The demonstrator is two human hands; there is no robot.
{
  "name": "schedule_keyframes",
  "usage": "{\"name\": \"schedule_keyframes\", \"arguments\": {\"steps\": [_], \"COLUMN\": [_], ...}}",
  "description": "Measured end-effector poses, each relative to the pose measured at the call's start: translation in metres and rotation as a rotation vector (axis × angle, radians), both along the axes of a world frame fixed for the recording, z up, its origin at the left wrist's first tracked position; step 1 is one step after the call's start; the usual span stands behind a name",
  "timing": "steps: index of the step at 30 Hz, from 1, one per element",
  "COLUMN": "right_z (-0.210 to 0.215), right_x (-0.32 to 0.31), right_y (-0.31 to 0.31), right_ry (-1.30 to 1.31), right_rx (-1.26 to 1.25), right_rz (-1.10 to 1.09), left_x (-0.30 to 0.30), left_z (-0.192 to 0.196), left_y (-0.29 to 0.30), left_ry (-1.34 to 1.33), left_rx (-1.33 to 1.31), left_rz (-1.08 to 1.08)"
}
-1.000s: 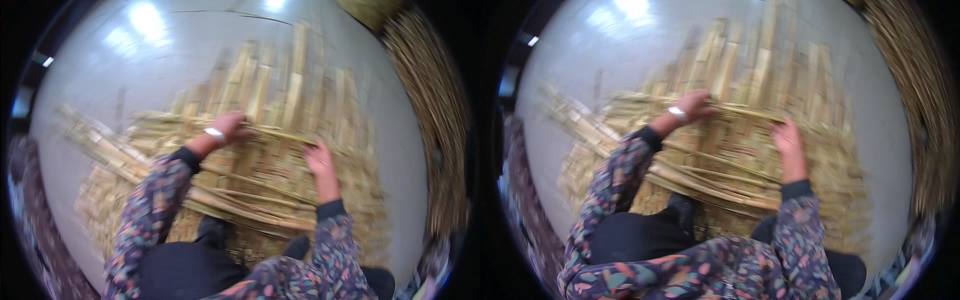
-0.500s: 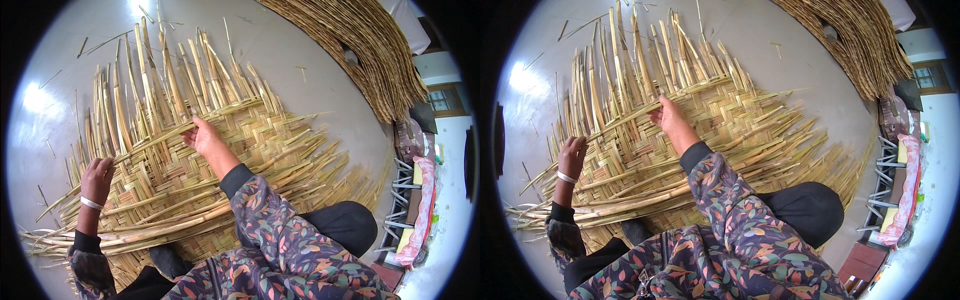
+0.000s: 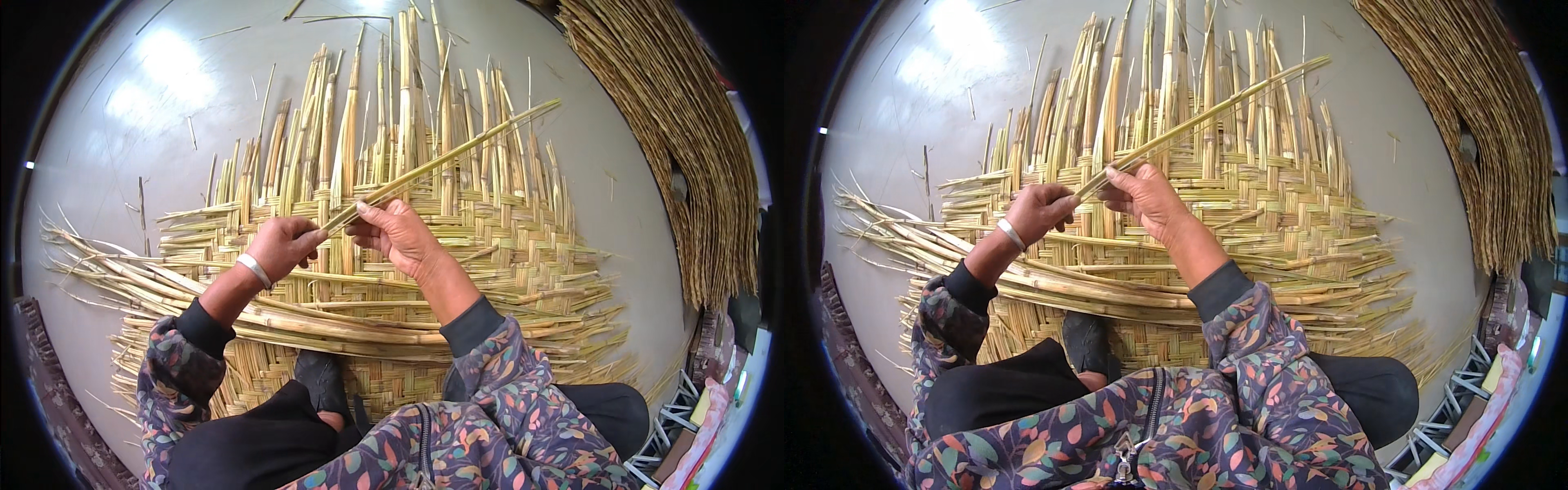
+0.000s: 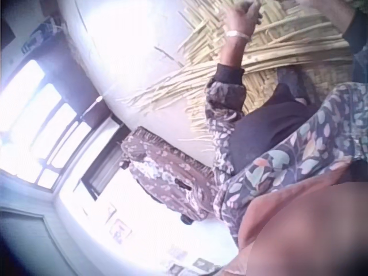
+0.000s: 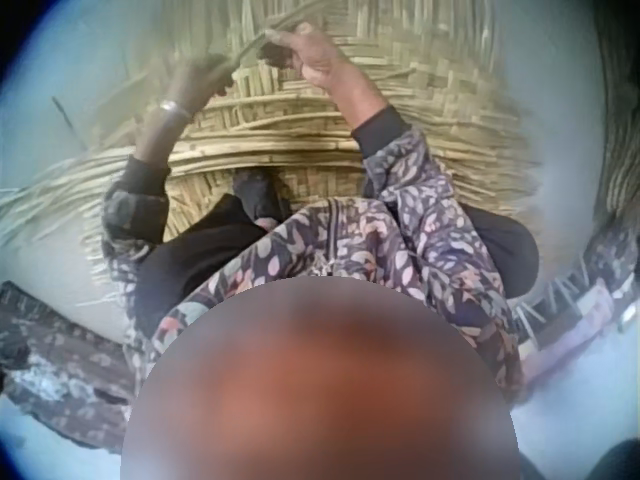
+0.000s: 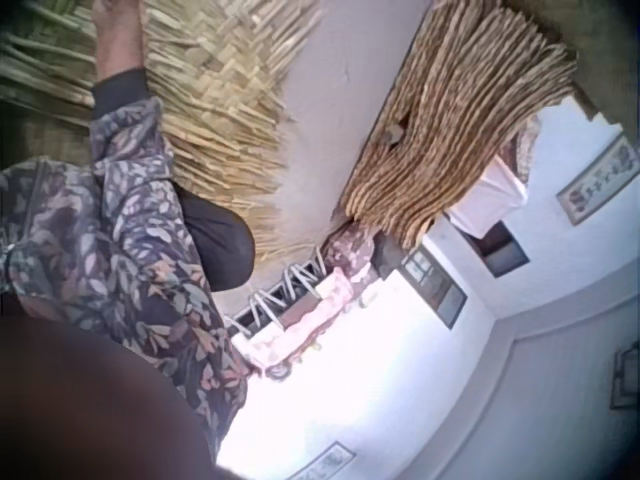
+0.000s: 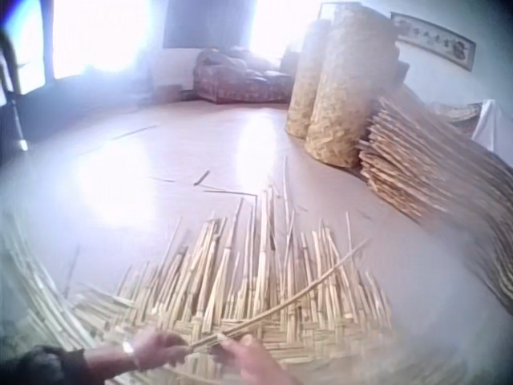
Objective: The person weaves a basket by hand, interlacing long dried palm strips in an over-and-under pattern. They repeatedly add new strips, tuck ends, and tighten the weave to expand the basket's base.
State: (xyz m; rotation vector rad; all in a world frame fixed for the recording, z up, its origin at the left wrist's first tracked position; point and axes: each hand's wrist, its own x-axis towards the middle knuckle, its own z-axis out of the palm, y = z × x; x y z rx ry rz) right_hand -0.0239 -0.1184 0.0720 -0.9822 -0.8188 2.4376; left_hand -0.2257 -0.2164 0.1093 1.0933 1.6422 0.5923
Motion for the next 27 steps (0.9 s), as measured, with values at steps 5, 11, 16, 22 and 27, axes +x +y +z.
{"name": "schedule_keyframes", "arguments": {"steps": [5, 11, 16, 22, 27], "right_z": [-0.009, -0.019, -0.014, -0.013, -0.02], "right_x": [0.015, 0.008, 0.0, 0.011, 0.0], "right_y": [0.011, 0.001, -0.009, 0.008, -0.009], "right_ry": [0.026, 0.055, 0.147, 0.128, -0.034], "right_rx": [-0.005, -0.095, -0.053, 0.082, -0.072], "right_rz": [-0.018, 0.079, 0.168, 0.146, 0.171], "left_x": [-0.018, -0.017, -0.016, -0.022, -0.018], "left_z": [-0.014, -0.022, -0.026, -0.027, -0.036], "left_y": [-0.036, -0.058, -0.077, -0.101, -0.103], "left_ry": [-0.188, -0.387, -0.71, -0.883, -0.831], "left_rx": [-0.155, -0.184, -0.36, -0.398, -0.353], "left_rz": [0.061, 0.136, 0.303, 0.283, 0.331]}}
